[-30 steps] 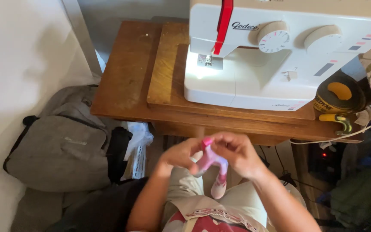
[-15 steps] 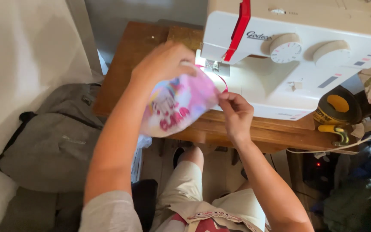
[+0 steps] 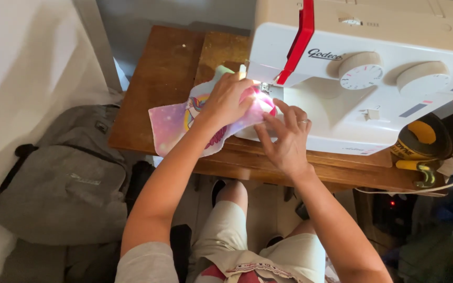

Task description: Sewing a piece of patterned fabric using a sewing machine and trimming threads with snips.

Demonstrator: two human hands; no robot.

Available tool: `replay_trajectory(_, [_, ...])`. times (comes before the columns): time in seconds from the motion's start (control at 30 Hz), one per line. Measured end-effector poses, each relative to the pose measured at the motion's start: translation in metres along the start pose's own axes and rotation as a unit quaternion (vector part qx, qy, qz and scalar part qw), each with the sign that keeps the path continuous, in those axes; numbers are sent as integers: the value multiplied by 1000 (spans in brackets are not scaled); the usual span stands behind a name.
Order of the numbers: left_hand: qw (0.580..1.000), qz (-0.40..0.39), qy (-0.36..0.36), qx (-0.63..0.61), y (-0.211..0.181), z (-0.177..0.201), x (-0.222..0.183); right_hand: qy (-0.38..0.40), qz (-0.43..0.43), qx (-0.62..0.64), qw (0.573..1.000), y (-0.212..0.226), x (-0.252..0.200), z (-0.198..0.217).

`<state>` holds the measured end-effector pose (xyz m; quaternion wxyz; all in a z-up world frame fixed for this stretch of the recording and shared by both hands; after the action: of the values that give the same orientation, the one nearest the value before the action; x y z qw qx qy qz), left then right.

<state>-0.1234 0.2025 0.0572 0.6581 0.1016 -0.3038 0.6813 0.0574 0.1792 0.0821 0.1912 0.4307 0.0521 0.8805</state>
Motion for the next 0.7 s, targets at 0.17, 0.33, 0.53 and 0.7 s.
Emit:
replay_trajectory(0.17, [995, -69, -75, 18, 10, -7, -3, 25, 19, 7, 999, -8, -5, -10])
replay_trajectory(0.33, [986, -113, -79, 93, -3, -9, 1, 51, 44, 3, 998, -19, -5, -22])
replay_trajectory(0.53, [986, -33, 65, 147, 18, -33, 21, 76, 50, -78, 993, -27, 6, -27])
replay_trajectory(0.7, [986, 57, 144, 54, 97, -82, 50, 90, 31, -97, 991, -42, 5, -32])
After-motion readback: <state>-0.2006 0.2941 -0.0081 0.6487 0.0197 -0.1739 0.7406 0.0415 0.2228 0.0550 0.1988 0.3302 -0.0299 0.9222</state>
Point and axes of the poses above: each hand's wrist, its own x-axis towards the middle knuckle, its own z-axis out of the back of the hand, y = z × x, the point moved 9 cm from there along x, towards the middle knuckle, and after that the axes turned 7 degrees about x, right-handed, at the moved point
